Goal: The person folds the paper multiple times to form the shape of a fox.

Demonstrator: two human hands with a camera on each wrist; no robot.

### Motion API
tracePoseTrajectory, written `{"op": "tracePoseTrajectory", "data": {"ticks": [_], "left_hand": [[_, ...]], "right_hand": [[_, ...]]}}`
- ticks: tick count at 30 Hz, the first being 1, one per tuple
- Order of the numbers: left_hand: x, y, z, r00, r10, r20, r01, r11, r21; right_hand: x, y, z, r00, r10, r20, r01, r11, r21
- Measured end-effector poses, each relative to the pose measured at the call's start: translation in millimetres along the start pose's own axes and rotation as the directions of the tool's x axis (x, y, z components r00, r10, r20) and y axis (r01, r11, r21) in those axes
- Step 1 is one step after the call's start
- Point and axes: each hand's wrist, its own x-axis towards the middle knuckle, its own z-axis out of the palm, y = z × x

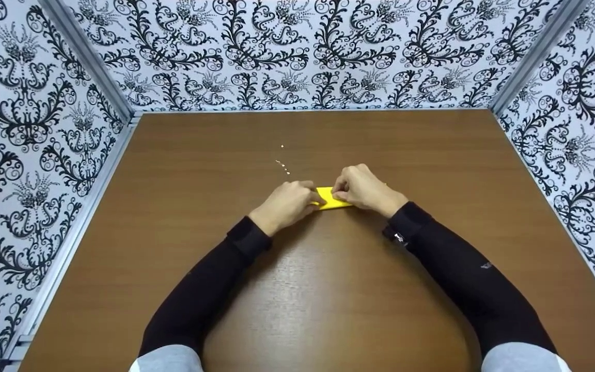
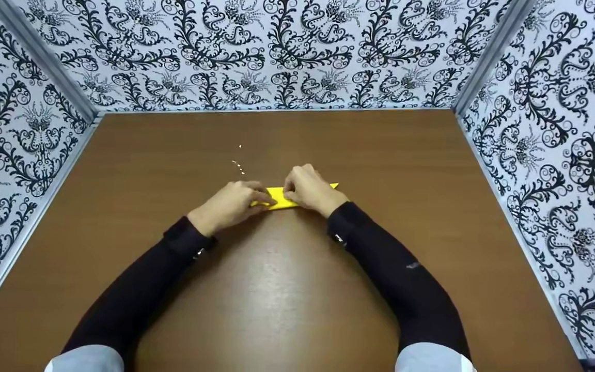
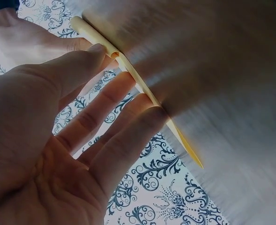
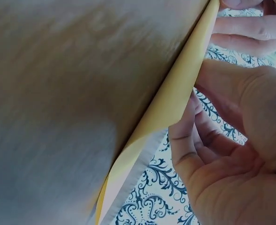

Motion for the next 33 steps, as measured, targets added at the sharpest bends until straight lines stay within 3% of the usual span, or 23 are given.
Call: {"op": "tracePoseTrajectory", "data": {"ticks": [6, 11, 17, 23, 26, 33], "left_hand": [[0.4, 0.9, -1.3, 1.0, 0.0, -0.003, 0.0, 1.0, 0.028], [-1.9, 1.4, -1.5, 1.0, -0.018, -0.012, 0.018, 1.0, -0.007], [-0.9, 3.6, 0.1, 0.997, -0.071, -0.025, 0.069, 0.996, -0.056], [11.8, 9.2, -1.8, 0.989, -0.134, -0.057, 0.129, 0.987, -0.093], [21.5, 10.8, -1.1, 0.983, -0.172, -0.062, 0.163, 0.977, -0.14], [34.6, 10.7, 6.0, 0.958, -0.286, 0.01, 0.281, 0.935, -0.217]], "right_hand": [[-2.5, -1.2, 3.0, 0.998, -0.039, -0.039, 0.038, 0.999, -0.022], [-5.5, -1.5, 6.3, 0.995, -0.073, -0.07, 0.072, 0.997, -0.025], [-7.4, -1.9, 7.3, 0.995, -0.066, -0.068, 0.066, 0.998, -0.013], [-7.4, -1.1, 5.3, 0.995, -0.055, -0.079, 0.053, 0.998, -0.03], [-6.9, -1.0, 4.1, 0.995, -0.056, -0.087, 0.052, 0.998, -0.04], [-6.5, 0.6, 6.6, 0.995, -0.058, -0.078, 0.055, 0.998, -0.036]]}}
